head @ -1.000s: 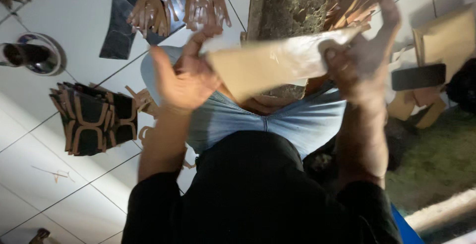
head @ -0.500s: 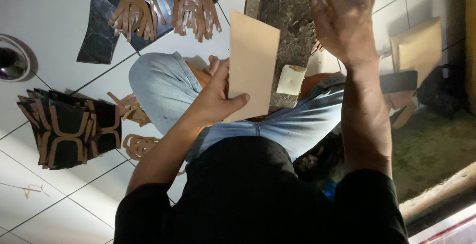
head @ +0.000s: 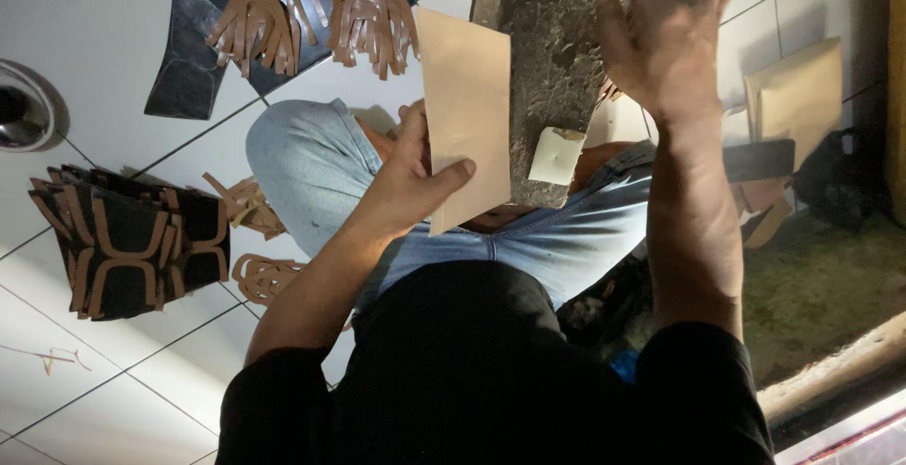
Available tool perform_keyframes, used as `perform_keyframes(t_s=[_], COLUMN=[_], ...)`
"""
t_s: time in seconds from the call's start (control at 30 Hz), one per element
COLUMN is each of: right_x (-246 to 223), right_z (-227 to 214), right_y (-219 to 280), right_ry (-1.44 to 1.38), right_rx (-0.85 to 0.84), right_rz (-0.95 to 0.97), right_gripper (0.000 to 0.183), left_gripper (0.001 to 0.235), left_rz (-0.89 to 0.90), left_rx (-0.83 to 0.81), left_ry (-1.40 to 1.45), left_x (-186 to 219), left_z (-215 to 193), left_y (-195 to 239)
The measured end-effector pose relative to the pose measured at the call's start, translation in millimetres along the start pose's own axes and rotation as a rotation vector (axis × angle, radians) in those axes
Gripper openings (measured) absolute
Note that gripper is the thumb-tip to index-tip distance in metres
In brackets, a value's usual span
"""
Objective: The person sits on the floor and assembles small craft parts by applying glue to flat pieces and attaching curved inserts. They handle multiple flat and curved components, pressing them together and setting finished units aside.
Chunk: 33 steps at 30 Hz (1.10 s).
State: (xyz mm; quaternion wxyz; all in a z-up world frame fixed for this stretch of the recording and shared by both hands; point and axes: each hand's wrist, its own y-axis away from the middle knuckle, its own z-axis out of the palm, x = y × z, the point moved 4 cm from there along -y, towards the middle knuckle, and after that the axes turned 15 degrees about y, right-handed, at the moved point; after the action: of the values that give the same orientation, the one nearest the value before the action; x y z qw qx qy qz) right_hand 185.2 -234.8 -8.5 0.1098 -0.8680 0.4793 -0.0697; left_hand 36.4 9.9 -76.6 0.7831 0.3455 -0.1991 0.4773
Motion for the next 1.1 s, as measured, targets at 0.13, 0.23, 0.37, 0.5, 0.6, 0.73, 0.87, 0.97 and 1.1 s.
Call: perform_keyframes(t_s=[0.13,0.23,0.37,0.5,0.6,0.73,0.87,0.97,1.1], right_x=[-5.0,-1.8,-7.3,-5.1,-15.2,-31.1,-34.5,-36.0,-36.3], right_z=[-2.6,-1.1,-12.5,-11.1,-31.2,-36.7,-38.0,-40.4,-41.3], right_y=[2.7,3.7,2.4,8.5,18.9,37.6,48.6,51.5,57.4], right_ry=[-0.030,-0.147,-0.122,-0.541,-0.870,-0.856,-0.831,-0.806,-0.796], right_rx=[0.062,-0.021,0.049,-0.276,0.007,0.095,0.122,0.093,0.080], right_rz=[-0.049,0.050,0.101,0.507,0.389,0.155,0.123,0.158,0.142], right_gripper=[0.019,0.011,0.013,0.023,0.028,0.038,0.039,0.041,0.042], left_gripper=[0.071,0.071,0.069,0.073,0.074,0.076,0.075,0.074,0.073], left_rz=[0.102,0.119,0.096,0.105,0.197,0.201,0.153,0.168,0.147], left_rx=[-0.018,-0.049,-0.084,-0.143,-0.216,-0.265,-0.316,-0.338,-0.325], left_ry=[-0.119,-0.073,-0.039,-0.076,-0.210,-0.238,-0.163,-0.193,-0.171], left_x=[7.1,9.9,15.2,25.0,32.7,34.7,34.4,35.9,33.1], left_z=[2.3,7.5,13.5,20.6,24.6,33.9,41.5,43.7,43.8], left_y=[-0.8,-2.2,1.2,3.0,9.1,12.5,17.8,20.8,21.6])
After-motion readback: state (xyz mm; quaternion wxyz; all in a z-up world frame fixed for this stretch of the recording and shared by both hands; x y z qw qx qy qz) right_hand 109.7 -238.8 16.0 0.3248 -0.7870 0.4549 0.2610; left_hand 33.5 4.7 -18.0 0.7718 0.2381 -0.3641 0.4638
